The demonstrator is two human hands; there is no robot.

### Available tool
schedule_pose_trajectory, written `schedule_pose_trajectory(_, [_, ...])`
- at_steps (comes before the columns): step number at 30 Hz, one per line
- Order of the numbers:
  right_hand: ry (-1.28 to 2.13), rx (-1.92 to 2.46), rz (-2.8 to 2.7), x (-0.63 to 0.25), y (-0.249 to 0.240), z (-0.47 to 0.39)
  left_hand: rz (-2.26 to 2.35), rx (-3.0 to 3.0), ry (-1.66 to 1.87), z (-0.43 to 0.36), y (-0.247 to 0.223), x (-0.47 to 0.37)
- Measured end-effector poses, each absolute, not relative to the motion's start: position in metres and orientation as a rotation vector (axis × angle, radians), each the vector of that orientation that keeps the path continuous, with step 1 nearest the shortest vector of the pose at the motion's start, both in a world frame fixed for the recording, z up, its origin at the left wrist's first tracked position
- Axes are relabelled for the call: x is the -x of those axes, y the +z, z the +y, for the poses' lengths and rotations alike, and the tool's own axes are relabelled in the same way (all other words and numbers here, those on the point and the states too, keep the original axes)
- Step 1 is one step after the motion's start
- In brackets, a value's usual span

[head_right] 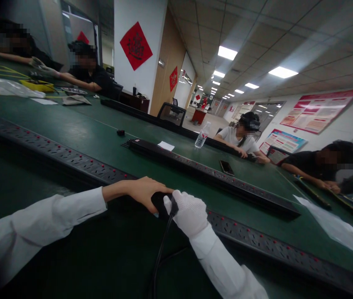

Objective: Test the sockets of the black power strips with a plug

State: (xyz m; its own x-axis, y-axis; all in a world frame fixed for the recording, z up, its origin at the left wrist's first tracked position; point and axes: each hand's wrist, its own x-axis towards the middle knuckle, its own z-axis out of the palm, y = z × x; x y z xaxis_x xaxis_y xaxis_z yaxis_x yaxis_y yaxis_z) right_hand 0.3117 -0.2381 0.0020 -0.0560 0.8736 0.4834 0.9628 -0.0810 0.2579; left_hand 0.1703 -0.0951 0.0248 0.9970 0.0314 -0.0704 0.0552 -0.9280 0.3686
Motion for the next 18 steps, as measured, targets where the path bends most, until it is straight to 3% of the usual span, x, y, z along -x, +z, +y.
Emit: schedule_pose_trajectory(18, [-0.797,2.064,-2.005,-0.3102,0.0035,-0.239,0.046,-2.756,-0.109,-0.0912,0.0183,-0.1722])
